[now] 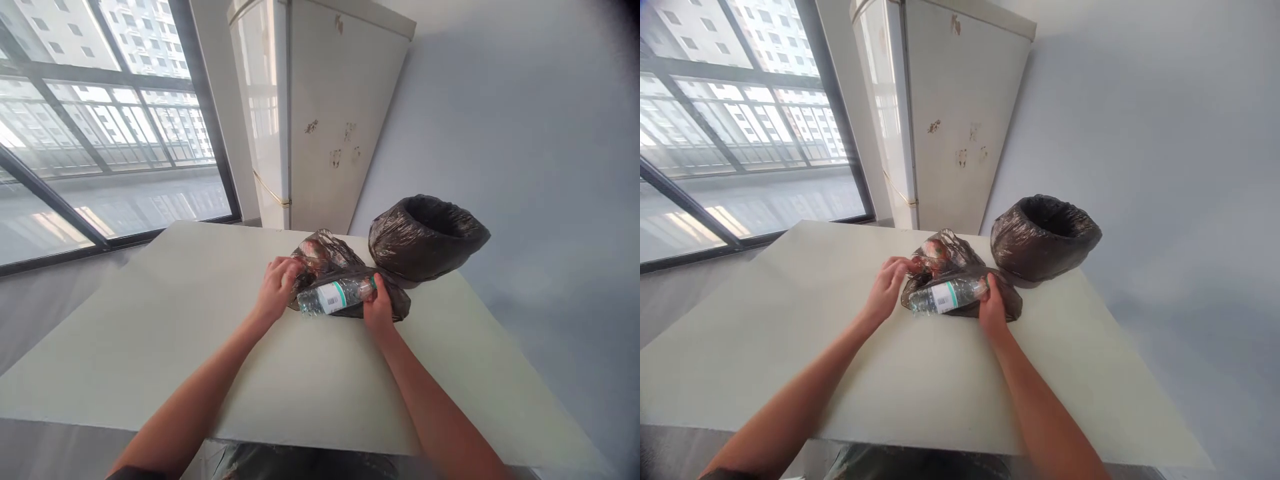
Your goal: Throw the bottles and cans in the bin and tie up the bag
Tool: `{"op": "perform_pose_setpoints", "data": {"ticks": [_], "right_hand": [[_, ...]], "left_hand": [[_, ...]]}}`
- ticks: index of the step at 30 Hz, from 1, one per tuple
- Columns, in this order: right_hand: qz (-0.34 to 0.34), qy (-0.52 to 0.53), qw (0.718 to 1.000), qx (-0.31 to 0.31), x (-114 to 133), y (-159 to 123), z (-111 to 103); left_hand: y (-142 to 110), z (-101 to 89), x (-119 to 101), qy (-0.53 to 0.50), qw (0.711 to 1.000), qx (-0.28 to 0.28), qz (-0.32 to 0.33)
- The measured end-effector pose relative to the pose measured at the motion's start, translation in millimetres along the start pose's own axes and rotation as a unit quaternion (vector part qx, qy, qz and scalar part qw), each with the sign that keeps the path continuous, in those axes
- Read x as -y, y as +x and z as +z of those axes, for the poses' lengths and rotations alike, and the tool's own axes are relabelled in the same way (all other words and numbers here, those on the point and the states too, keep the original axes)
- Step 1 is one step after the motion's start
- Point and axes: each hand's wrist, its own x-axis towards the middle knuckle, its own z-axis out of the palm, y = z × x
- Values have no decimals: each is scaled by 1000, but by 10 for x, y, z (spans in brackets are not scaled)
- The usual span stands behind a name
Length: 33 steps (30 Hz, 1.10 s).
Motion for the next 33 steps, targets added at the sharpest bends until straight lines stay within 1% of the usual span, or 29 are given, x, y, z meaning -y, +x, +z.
{"op": "perform_pose_setpoints", "data": {"ticks": [2,4,6,7,8,10,11,12,13,14,15,16,17,18,19,20,21,23,24,25,26,27,28,29,30,31,32,33], "right_hand": [[16,30,999,1,15,26,27],[22,55,998,8,41,30,65],[20,71,997,25,78,10,103],[19,81,996,36,98,-7,116],[14,85,995,51,118,-26,123],[-10,61,995,77,154,-63,114],[-26,24,996,83,167,-78,100],[-44,-30,995,85,177,-90,83],[-64,-95,990,82,183,-97,66],[-86,-160,980,82,185,-100,52],[-117,-219,965,85,185,-99,44],[-156,-266,947,95,183,-95,43],[-197,-300,928,103,180,-89,50],[-232,-324,910,113,177,-83,62],[-259,-339,896,119,174,-77,78],[-275,-351,887,122,172,-72,94],[-282,-359,882,117,170,-69,107],[-277,-365,884,93,171,-64,116],[-271,-365,888,74,173,-60,111],[-264,-365,891,50,176,-55,101],[-261,-366,893,27,181,-48,88],[-263,-368,892,8,188,-41,75],[-273,-370,888,-4,197,-36,65],[-288,-373,882,-5,209,-32,59],[-305,-373,877,3,224,-31,57],[-319,-371,872,21,243,-34,61],[-329,-368,869,46,263,-39,69],[-333,-364,867,73,283,-45,78]], "left_hand": [[-67,-56,-269,88,989,117,10],[-137,-61,-482,186,956,228,-5],[-154,-99,-595,260,918,301,-13],[-132,-158,-607,275,905,323,-8],[-89,-253,-588,272,900,340,4],[44,-545,-462,221,906,359,34],[121,-726,-360,178,913,365,49],[195,-914,-235,142,923,354,45],[259,-1097,-95,112,937,330,28],[306,-1264,53,100,956,276,13],[335,-1408,203,105,974,200,-7],[342,-1527,345,111,987,114,-29],[330,-1622,472,113,991,52,-55],[301,-1698,578,107,990,35,-78],[259,-1763,661,96,990,47,-94],[210,-1824,722,81,988,78,-103],[159,-1885,765,60,984,127,-110],[67,-2010,821,10,961,242,-133],[32,-2066,849,-16,947,286,-146],[8,-2110,886,-40,940,303,-155],[-6,-2135,935,-60,944,286,-155],[-10,-2137,997,-77,959,231,-145],[-6,-2115,1071,-89,978,141,-129],[4,-2072,1155,-94,988,35,-118],[16,-2016,1246,-86,987,-68,-118],[27,-1955,1340,-65,977,-153,-132],[33,-1898,1434,-30,963,-220,-152],[33,-1850,1524,14,948,-267,-173]]}}
